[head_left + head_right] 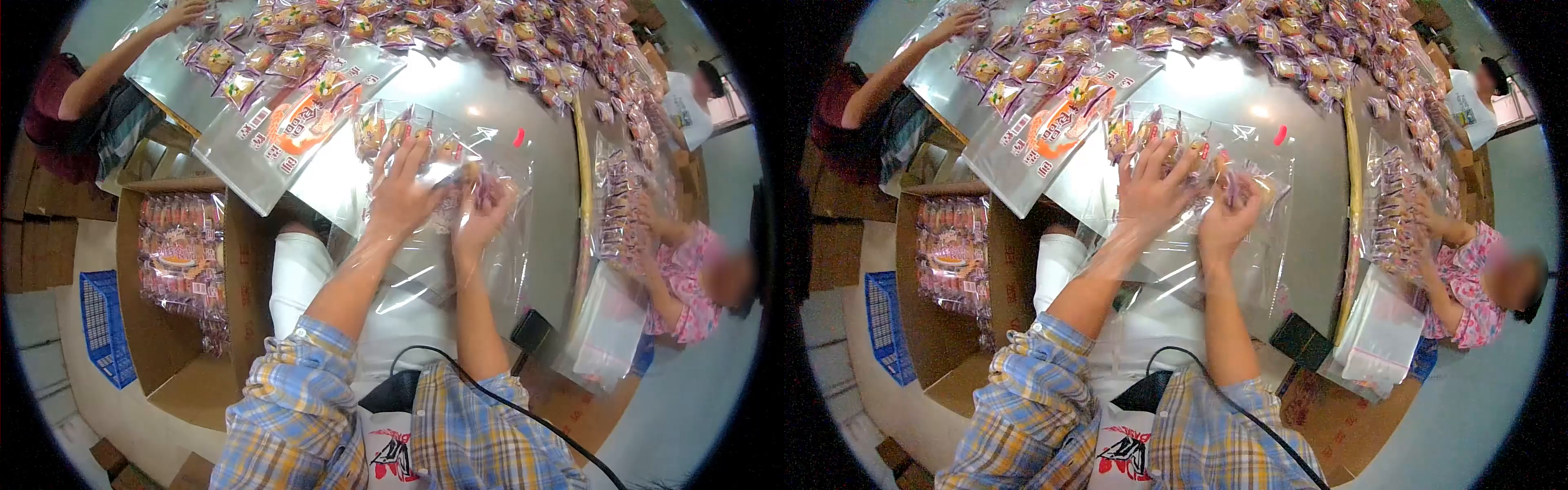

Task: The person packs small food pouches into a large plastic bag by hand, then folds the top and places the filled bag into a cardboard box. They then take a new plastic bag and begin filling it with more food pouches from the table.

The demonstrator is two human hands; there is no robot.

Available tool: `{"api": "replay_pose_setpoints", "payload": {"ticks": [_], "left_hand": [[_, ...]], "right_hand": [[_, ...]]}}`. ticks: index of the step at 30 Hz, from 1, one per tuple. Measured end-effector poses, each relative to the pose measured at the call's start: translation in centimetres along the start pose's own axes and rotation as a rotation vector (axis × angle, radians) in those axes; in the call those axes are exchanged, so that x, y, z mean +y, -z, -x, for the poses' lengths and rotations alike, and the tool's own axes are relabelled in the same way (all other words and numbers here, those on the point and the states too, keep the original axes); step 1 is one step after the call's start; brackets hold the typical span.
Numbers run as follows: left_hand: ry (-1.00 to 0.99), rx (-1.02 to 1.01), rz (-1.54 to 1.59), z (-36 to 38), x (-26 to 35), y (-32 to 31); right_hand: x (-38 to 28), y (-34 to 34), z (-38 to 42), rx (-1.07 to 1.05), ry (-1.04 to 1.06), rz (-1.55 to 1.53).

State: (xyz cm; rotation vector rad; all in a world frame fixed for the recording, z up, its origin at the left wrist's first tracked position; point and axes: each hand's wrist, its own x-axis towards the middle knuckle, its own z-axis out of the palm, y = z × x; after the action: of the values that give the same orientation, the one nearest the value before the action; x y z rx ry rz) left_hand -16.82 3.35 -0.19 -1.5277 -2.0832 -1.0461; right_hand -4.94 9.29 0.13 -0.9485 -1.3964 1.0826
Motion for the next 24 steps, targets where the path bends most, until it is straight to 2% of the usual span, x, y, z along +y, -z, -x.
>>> {"api": "replay_pose_setpoints", "payload": {"ticks": [1, 2, 5, 8, 11, 13, 14, 18, 21, 24], "left_hand": [[-0.021, 0.008, -0.01, -0.1, 0.1, 0.1], [-0.042, 0.015, -0.019, -0.1, 0.1, 0.1], [-0.08, -0.03, -0.015, 0.1, -0.1, 0.5], [-0.095, -0.04, -0.013, 0.0, 0.1, 0.7], [-0.078, -0.072, -0.004, 0.6, -0.3, 0.3], [-0.036, -0.074, 0.074, 0.5, -0.2, 0.0], [-0.134, -0.06, -0.035, 0.7, 0.0, 0.0], [-0.229, -0.154, -0.094, -0.4, 1.0, 0.8], [-0.158, -0.079, -0.052, -0.5, 1.2, 0.3], [-0.16, -0.107, -0.083, -0.4, 0.7, 0.1]], "right_hand": [[-0.2, -0.3, 0.0, 0.036, -0.051, -0.086], [2.0, 0.2, -0.4, 0.003, 0.127, 0.105], [0.1, -0.6, -0.1, -0.094, -0.122, -0.014], [1.6, -0.1, -0.8, -0.166, -0.064, 0.054], [1.1, 0.5, -1.4, -0.183, 0.051, 0.255], [1.3, 0.8, -1.5, -0.133, 0.299, 0.475], [1.4, 1.0, -1.4, -0.107, 0.422, 0.584], [0.5, 1.8, -0.9, -0.183, 0.443, 0.815], [0.4, 1.7, -0.5, -0.001, 0.487, 0.981], [1.2, 1.4, -0.7, 0.084, 0.44, 0.854]]}}
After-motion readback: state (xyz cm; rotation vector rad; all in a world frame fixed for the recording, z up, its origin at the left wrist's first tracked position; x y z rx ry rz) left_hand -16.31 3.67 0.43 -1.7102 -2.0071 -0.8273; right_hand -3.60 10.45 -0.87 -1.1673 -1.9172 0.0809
